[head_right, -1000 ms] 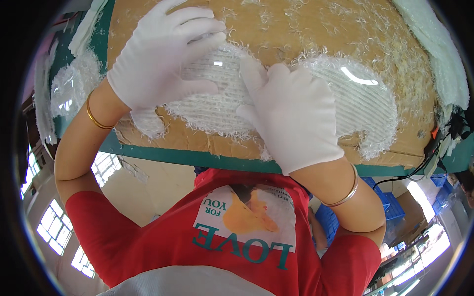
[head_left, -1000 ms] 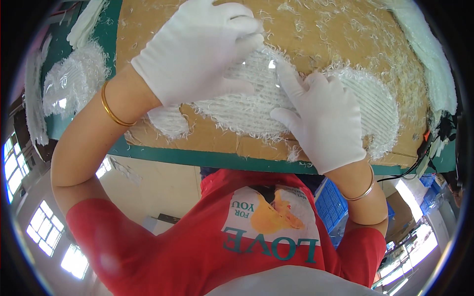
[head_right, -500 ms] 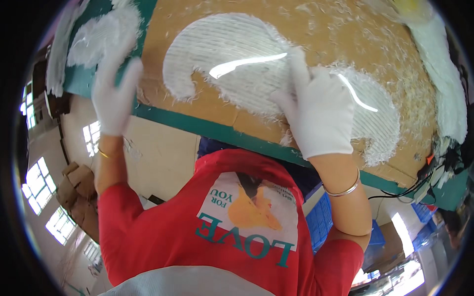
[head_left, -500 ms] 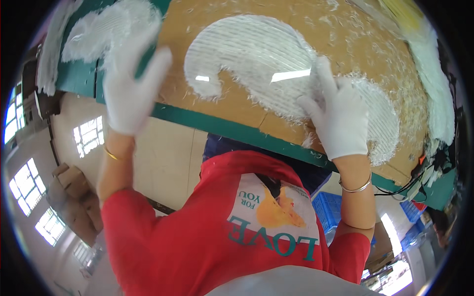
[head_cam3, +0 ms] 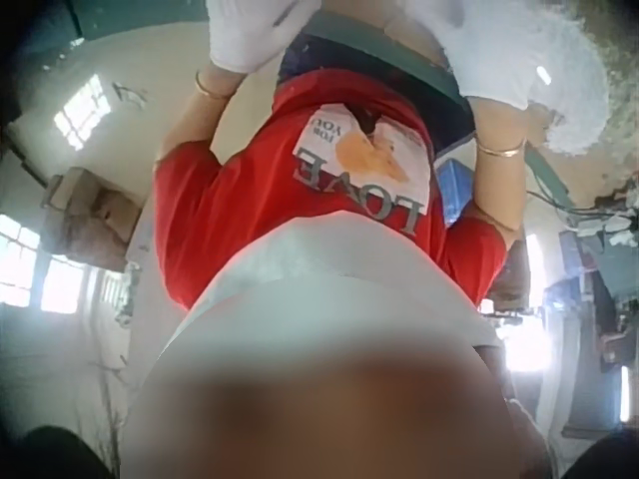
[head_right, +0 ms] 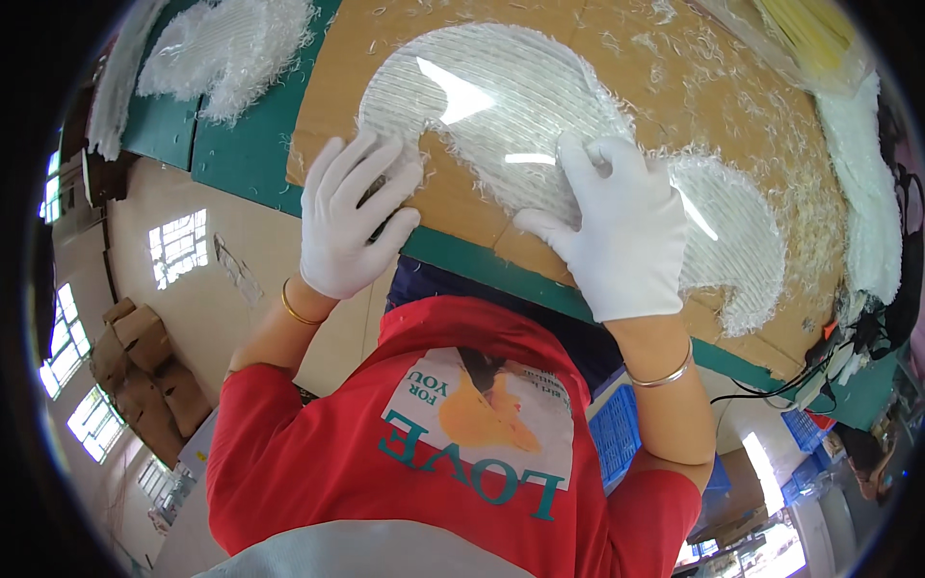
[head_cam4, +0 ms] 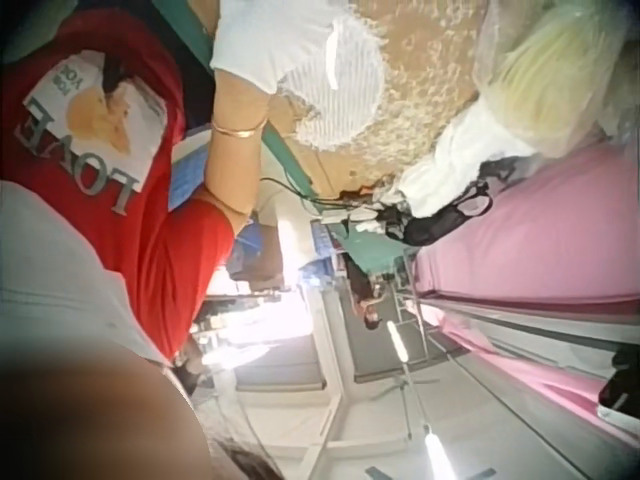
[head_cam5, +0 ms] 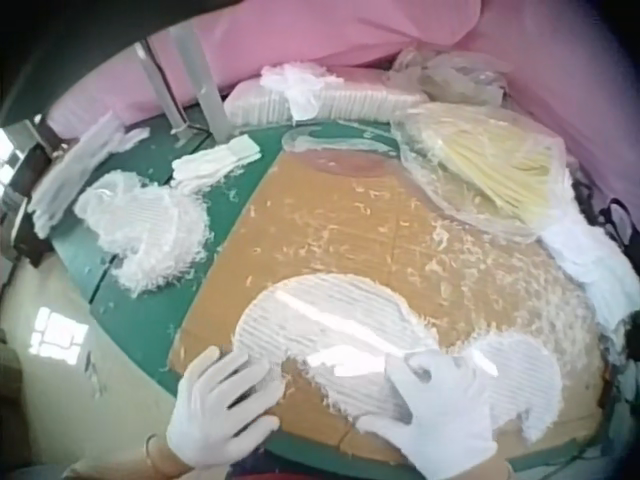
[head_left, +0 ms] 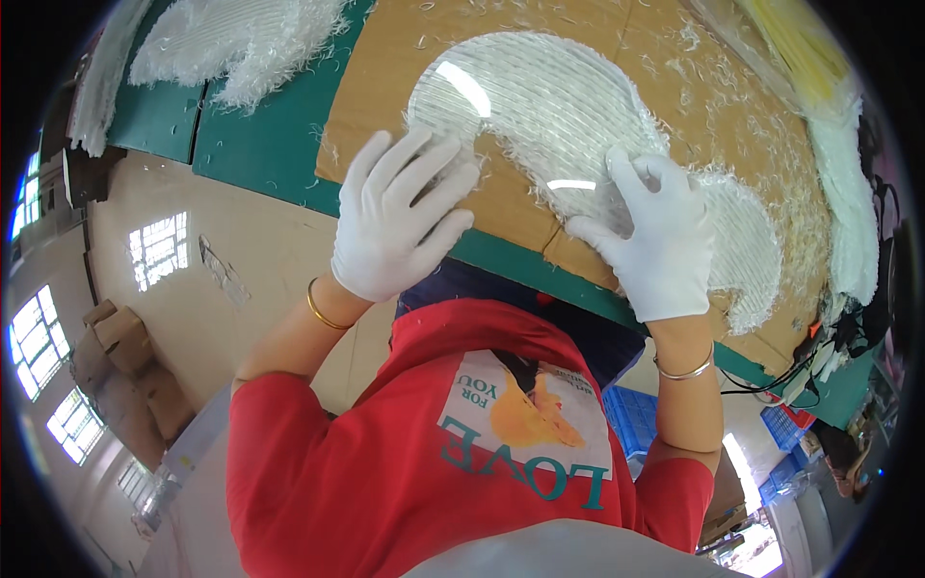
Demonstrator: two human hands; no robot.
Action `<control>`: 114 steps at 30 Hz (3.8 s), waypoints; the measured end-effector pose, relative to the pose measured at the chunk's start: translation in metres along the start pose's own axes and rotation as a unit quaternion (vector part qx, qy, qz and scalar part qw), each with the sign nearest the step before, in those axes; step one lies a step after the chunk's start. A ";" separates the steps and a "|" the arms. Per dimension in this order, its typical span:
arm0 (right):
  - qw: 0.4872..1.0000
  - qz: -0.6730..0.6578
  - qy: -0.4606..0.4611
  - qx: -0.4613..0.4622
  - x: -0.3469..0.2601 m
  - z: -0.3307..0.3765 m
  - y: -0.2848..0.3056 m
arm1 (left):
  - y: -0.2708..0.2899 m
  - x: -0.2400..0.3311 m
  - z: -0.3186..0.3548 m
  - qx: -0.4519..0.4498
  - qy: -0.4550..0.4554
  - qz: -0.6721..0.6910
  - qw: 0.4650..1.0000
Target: Using a hot glue gun to attach white synthetic hair to a transparent plastic template on a manual workstation.
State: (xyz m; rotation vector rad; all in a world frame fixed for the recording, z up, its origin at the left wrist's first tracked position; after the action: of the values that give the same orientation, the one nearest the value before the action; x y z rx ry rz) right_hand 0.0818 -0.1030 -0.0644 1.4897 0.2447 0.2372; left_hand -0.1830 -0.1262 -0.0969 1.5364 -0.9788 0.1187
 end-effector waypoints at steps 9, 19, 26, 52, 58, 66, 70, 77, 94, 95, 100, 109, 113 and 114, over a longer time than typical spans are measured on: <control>0.999 0.028 -0.035 -0.019 -0.003 -0.002 0.002 | -0.001 0.005 -0.003 0.037 0.028 -0.091 0.995; 0.999 0.016 -0.017 -0.027 -0.001 0.000 0.018 | 0.013 0.005 -0.012 0.031 0.028 -0.032 0.999; 0.990 0.026 0.114 0.074 -0.046 -0.034 0.003 | 0.017 -0.002 -0.013 -0.041 -0.023 -0.062 0.997; 0.992 0.008 0.121 -0.035 -0.012 -0.018 0.003 | -0.022 -0.014 -0.111 -0.173 -0.139 0.097 0.970; 0.998 -0.018 0.045 0.043 0.032 0.004 0.006 | -0.023 -0.009 -0.113 -0.214 -0.149 0.045 0.964; 0.982 0.096 0.090 -0.135 0.061 0.048 0.028 | -0.026 0.001 -0.120 -0.194 -0.147 0.032 0.969; 0.998 0.033 0.049 0.001 0.110 0.089 0.034 | -0.035 0.007 -0.121 -0.137 -0.182 -0.020 0.974; 0.821 0.181 -0.536 0.076 0.288 0.180 0.025 | -0.038 0.022 -0.097 -0.076 -0.168 -0.067 0.981; 0.511 -0.836 -0.124 0.155 0.291 0.167 0.047 | -0.026 0.029 -0.062 0.051 -0.051 -0.006 0.997; 0.504 -0.853 -0.081 0.105 0.255 0.140 0.058 | -0.026 0.032 -0.058 0.054 -0.047 -0.006 0.997; 0.732 -0.650 -0.168 0.115 0.152 0.050 0.045 | -0.029 0.030 -0.038 0.051 0.077 -0.045 0.995; 0.852 -0.488 -0.114 -0.151 0.014 -0.066 0.033 | -0.028 0.021 -0.044 0.080 0.074 0.020 0.994; 0.900 -0.376 -0.109 -0.191 0.009 -0.079 0.019 | -0.032 0.018 -0.040 0.094 0.068 0.019 0.993; 0.903 -0.377 -0.092 -0.186 0.007 -0.081 0.018 | -0.032 0.017 -0.039 0.095 0.071 0.023 0.993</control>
State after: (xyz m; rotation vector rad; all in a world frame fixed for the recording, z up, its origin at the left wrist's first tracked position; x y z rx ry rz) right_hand 0.0639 -0.0230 -0.0517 0.9409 0.5677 -0.4603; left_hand -0.1342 -0.1047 -0.1020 1.6540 -0.9103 0.3574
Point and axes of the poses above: each hand's wrist, its own z-axis away from the middle knuckle, its own y-axis out of the back of the hand, x = y × z, the point moved 1 cm from there along -z, towards the middle knuckle, and after that the axes turned 12 degrees about z, right-handed, at the moved point
